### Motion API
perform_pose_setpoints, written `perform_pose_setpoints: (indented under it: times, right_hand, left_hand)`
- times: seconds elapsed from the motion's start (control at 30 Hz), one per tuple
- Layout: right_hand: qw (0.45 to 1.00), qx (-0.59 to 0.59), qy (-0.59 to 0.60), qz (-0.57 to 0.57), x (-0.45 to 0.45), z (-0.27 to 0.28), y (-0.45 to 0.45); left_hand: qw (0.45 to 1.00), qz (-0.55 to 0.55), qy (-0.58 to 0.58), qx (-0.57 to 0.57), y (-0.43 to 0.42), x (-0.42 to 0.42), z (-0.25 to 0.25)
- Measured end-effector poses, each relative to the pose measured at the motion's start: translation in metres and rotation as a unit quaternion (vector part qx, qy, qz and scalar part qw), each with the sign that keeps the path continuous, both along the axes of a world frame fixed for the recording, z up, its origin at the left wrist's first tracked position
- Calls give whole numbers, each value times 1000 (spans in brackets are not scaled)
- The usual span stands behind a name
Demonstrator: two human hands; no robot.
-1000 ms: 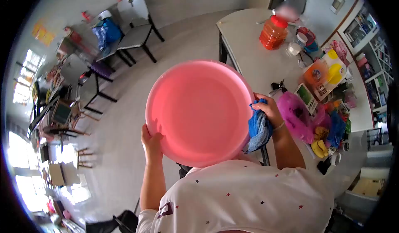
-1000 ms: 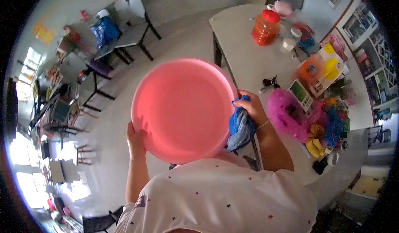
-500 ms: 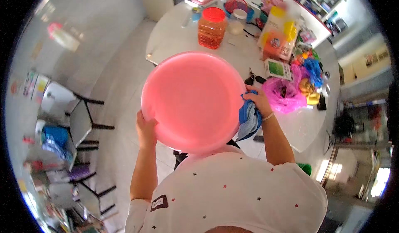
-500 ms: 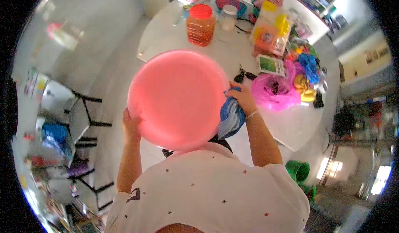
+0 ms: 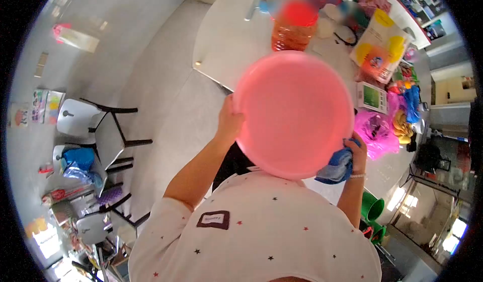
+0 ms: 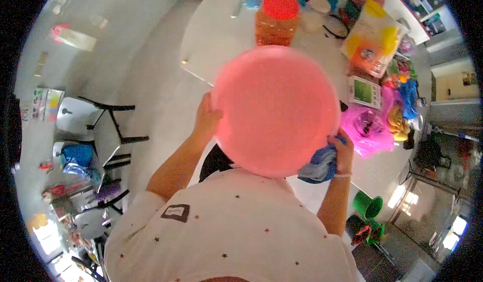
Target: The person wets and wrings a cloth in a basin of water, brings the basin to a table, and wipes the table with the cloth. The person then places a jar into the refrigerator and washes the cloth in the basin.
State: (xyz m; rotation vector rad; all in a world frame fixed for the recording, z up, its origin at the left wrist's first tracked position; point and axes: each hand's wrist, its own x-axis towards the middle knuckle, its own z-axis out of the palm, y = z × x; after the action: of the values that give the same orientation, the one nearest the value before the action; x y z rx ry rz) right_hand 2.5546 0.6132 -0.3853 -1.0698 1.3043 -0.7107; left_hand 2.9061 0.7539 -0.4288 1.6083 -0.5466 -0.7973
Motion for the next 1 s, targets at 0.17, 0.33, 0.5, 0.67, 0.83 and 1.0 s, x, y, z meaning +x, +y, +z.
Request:
perform_pose_setpoints:
  times: [0.17, 0.33, 0.5, 0.67, 0.83, 1.0]
  right_hand:
    - [996, -18, 82, -41, -11, -5, -3]
    - [991, 25, -6, -134, -3, -3, 8]
    - [979, 39, -4, -199, 11, 4, 15]
    - [961, 4, 16, -275, 27, 7, 30]
    - [948, 3, -31, -318, 32, 4, 33]
    - [953, 19, 0, -301, 27, -7, 29]
  left_hand:
    - [986, -149, 41, 58, -24, 35, 25]
    - [905, -178, -332, 198, -51, 137, -12]
    - [626, -173, -678, 344, -73, 236, -102]
    - [846, -137, -459, 232, -92, 244, -87]
    - [978, -159, -116, 71, -128, 151, 51]
    - [833, -412, -311, -201, -207, 35, 101]
